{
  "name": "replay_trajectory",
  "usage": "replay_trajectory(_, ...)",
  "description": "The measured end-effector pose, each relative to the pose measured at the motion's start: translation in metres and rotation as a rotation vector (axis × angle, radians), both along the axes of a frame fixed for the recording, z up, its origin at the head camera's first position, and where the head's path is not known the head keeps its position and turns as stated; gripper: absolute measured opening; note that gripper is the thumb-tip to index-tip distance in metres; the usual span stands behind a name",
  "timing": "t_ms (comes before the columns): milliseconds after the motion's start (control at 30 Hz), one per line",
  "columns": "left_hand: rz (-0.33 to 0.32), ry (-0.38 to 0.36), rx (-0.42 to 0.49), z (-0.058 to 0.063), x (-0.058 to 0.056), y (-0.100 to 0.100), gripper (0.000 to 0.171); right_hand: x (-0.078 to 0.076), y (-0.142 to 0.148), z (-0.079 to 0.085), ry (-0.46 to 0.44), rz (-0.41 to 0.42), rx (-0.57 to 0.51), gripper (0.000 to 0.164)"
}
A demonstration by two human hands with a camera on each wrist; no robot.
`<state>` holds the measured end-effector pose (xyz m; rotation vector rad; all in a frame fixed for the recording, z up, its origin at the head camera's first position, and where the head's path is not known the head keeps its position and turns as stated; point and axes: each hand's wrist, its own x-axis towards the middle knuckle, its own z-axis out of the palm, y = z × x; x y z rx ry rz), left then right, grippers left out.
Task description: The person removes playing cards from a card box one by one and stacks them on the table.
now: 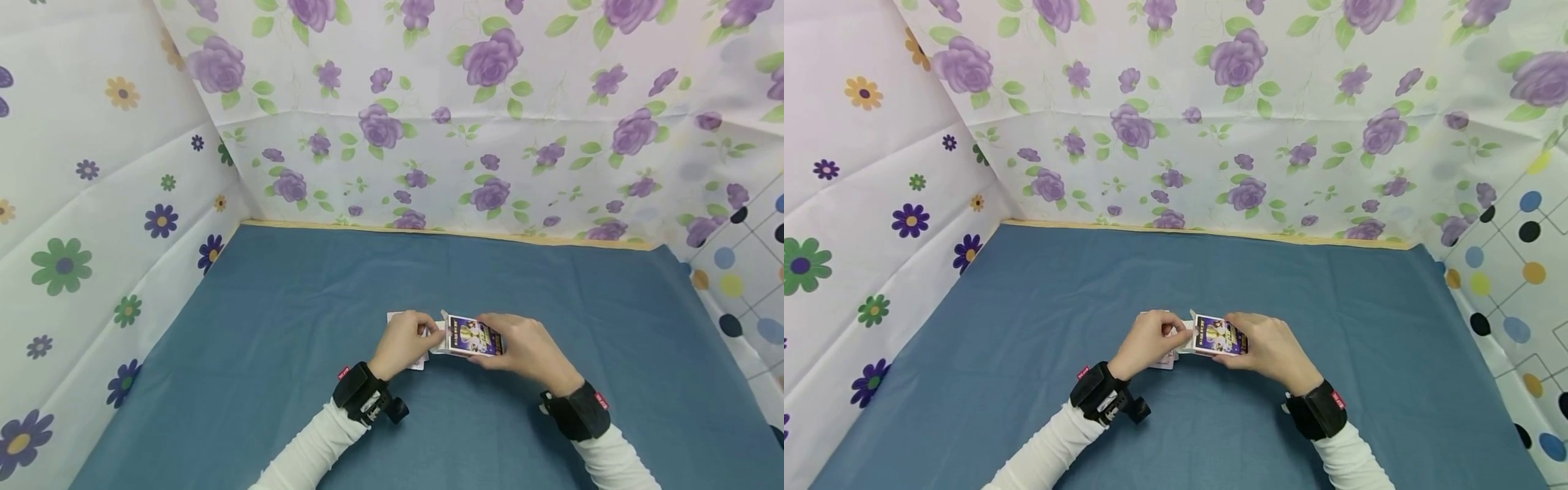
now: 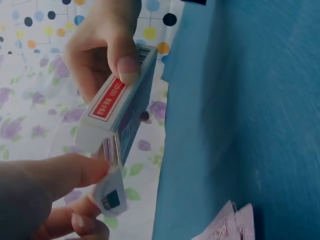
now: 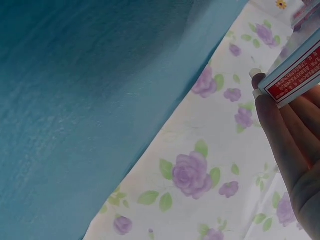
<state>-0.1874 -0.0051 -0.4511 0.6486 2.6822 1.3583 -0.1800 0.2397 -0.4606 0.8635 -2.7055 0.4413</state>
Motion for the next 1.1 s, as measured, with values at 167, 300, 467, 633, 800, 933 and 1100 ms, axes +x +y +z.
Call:
replay_trajectory(167,-0.009,-0.094,0.032,0.002,-0.002,0.000,0.020,0.001,-0.001,0.002,0.000,0.002,-0.002,0.065)
replay_trajectory(300,-0.036,-0.182,0.056,0.002,-0.005,-0.001,0.021,0.001,-0.001,0.004,-0.004,0.003,-0.005,0.065)
replay_trajectory(467,-0.044,-0.233,0.065,-0.001,-0.007,-0.001,0.020,0.002,-0.001,0.004,-0.010,0.004,-0.006,0.066)
replay_trajectory(633,-0.060,-0.304,0.104,-0.004,-0.009,-0.003,0.023,0.002,0.000,0.004,-0.006,0.007,-0.006,0.066)
replay_trajectory(800,-0.087,-0.491,0.239,-0.008,-0.011,-0.004,0.024,0.004,-0.001,0.004,0.017,0.024,-0.024,0.066)
replay_trajectory(933,-0.089,-0.569,0.273,-0.010,-0.010,-0.004,0.019,0.006,-0.002,0.006,0.034,0.047,-0.039,0.065)
replay_trajectory(1100,-0.045,-0.474,0.233,-0.005,-0.011,-0.002,0.016,0.007,-0.003,0.008,0.052,0.063,-0.052,0.065)
